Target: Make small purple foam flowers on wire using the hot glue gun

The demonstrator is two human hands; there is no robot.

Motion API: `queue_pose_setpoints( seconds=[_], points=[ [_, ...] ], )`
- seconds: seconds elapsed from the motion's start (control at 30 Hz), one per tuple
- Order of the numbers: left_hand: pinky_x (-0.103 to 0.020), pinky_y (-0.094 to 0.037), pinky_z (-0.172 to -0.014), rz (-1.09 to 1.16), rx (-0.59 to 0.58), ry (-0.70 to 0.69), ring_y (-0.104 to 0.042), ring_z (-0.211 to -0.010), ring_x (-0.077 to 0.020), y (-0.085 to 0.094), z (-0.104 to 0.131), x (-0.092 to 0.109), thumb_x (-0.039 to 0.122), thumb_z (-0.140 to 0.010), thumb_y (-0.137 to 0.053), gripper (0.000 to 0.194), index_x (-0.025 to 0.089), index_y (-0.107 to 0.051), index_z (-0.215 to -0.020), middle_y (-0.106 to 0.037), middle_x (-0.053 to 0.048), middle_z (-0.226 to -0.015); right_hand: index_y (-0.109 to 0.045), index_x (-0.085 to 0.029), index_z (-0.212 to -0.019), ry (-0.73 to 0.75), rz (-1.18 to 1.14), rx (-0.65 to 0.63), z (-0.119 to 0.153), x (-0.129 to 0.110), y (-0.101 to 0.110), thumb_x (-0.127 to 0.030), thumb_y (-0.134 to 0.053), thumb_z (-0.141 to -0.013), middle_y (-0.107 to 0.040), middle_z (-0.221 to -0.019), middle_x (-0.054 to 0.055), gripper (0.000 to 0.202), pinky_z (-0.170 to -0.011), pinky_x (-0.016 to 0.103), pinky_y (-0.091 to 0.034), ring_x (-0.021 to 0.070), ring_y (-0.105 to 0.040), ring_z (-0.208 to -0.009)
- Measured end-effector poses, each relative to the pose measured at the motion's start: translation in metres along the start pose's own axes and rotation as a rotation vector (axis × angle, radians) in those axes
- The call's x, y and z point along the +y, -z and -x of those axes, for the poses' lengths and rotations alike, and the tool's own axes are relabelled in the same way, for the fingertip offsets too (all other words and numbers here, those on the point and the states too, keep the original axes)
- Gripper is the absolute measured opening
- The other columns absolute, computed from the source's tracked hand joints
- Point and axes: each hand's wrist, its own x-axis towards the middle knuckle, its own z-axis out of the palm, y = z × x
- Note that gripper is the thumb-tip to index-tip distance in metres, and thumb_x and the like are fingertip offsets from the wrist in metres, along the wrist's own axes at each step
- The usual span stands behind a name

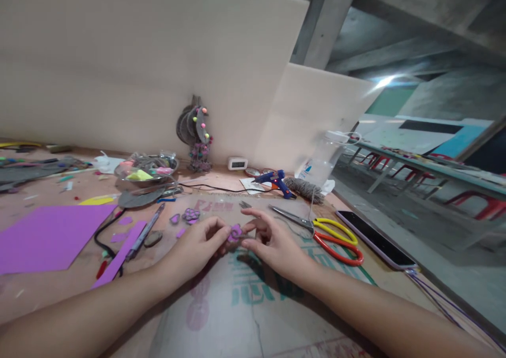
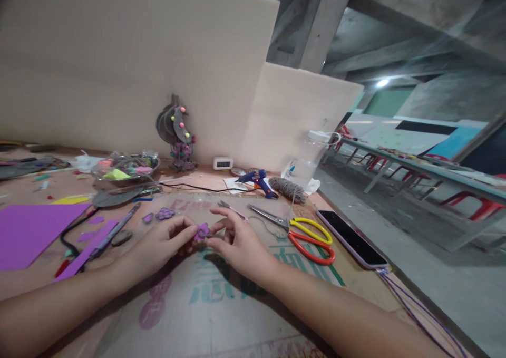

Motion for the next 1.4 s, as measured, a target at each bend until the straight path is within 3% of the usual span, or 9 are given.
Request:
queue_pose_setpoints(
  seconds=[0.13,0.27,0.4,0.5,0.57,0.67,0.83,1.07,1.4],
  points=[
    [-0.022,-0.035,-0.055,0.066,-0.003,-0.008,-0.047,-0.057,-0.0109,-0.001,0.0,-0.003,0.037,-0.087,-0.045,0.025,0.017,-0.052,-0.074,-0.052,0.003,-0.062,-0.049,-0.02,-0.113,0.076,0.031,0.115,-0.004,-0.005,0.013,-0.03,-0.054,-0.082,-0.058,-0.096,0.005,0.033,-0.053,0.023,-0.039,0.0077,-0.045,-0.058],
    [-0.022,-0.035,-0.055,0.08,-0.004,0.004,-0.048,-0.058,-0.0111,-0.003,-0.001,-0.008,0.038,-0.087,-0.045,0.025,0.017,-0.052,-0.075,-0.053,0.003,-0.063,-0.054,-0.017,-0.083,0.078,0.078,0.29,-0.015,-0.009,0.037,-0.035,-0.055,-0.082,-0.053,-0.068,-0.001,0.018,-0.051,0.023,-0.035,0.0087,-0.044,-0.054],
    [-0.022,-0.036,-0.055,0.068,-0.008,-0.002,-0.048,-0.058,-0.0111,-0.003,-0.003,-0.011,0.038,-0.087,-0.045,0.026,0.017,-0.053,-0.075,-0.053,0.003,-0.063,-0.058,-0.016,-0.072,0.022,0.135,0.188,-0.019,-0.009,0.044,-0.04,-0.045,-0.087,-0.056,-0.064,0.001,0.031,-0.05,0.023,-0.036,0.0086,-0.044,-0.051],
    [-0.022,-0.036,-0.055,0.055,-0.001,-0.007,-0.048,-0.058,-0.011,-0.002,-0.003,-0.011,0.038,-0.087,-0.046,0.025,0.017,-0.053,-0.075,-0.053,0.003,-0.063,-0.056,-0.018,-0.099,-0.072,-0.026,0.04,-0.014,-0.008,0.031,-0.035,-0.054,-0.082,-0.062,-0.094,0.006,0.025,-0.046,0.021,-0.038,0.0074,-0.048,-0.054],
    [-0.022,-0.036,-0.055,0.047,0.001,-0.01,-0.048,-0.058,-0.011,-0.002,-0.003,-0.01,0.038,-0.087,-0.046,0.025,0.017,-0.052,-0.074,-0.053,0.003,-0.062,-0.044,-0.023,-0.117,-0.152,-0.173,-0.089,-0.009,-0.007,0.02,-0.031,-0.061,-0.077,-0.058,-0.11,0.008,0.044,-0.041,0.019,-0.039,0.0064,-0.049,-0.055],
    [-0.023,-0.036,-0.055,0.014,-0.004,-0.008,-0.048,-0.058,-0.0116,-0.001,-0.002,-0.01,0.04,-0.087,-0.045,0.027,0.017,-0.053,-0.075,-0.053,0.003,-0.063,-0.033,-0.026,-0.125,-0.226,-0.241,-0.214,-0.002,-0.007,0.007,-0.024,-0.064,-0.074,-0.056,-0.108,0.006,0.06,-0.038,0.017,-0.038,0.0058,-0.05,-0.055],
    [-0.023,-0.036,-0.054,-0.043,-0.004,-0.001,-0.047,-0.058,-0.0121,0.001,-0.001,-0.007,0.038,-0.087,-0.044,0.026,0.018,-0.052,-0.074,-0.052,0.003,-0.062,-0.041,-0.02,-0.122,-0.16,-0.154,-0.177,-0.001,-0.006,0.005,-0.019,-0.061,-0.076,-0.058,-0.077,-0.001,0.049,-0.062,0.023,-0.046,0.0106,-0.058,-0.071],
    [-0.022,-0.036,-0.055,-0.103,0.0,-0.025,-0.048,-0.059,-0.0122,0.001,0.001,0.0,0.035,-0.087,-0.044,0.025,0.018,-0.052,-0.071,-0.052,0.003,-0.062,-0.067,-0.018,-0.085,-0.063,0.339,-0.055,-0.002,-0.007,0.01,-0.036,-0.062,-0.077,-0.061,-0.071,0.001,0.021,-0.052,0.023,-0.036,0.0099,-0.047,-0.057],
    [-0.022,-0.034,-0.053,-0.158,0.005,-0.011,-0.047,-0.057,-0.0122,0.001,0.001,0.0,0.035,-0.085,-0.045,0.025,0.018,-0.053,-0.069,-0.052,0.003,-0.061,-0.065,-0.017,-0.075,-0.026,0.255,-0.024,-0.003,-0.003,0.009,-0.032,-0.051,-0.084,-0.065,-0.072,0.003,0.022,-0.061,0.025,-0.042,0.0145,-0.057,-0.066]
  ],
)
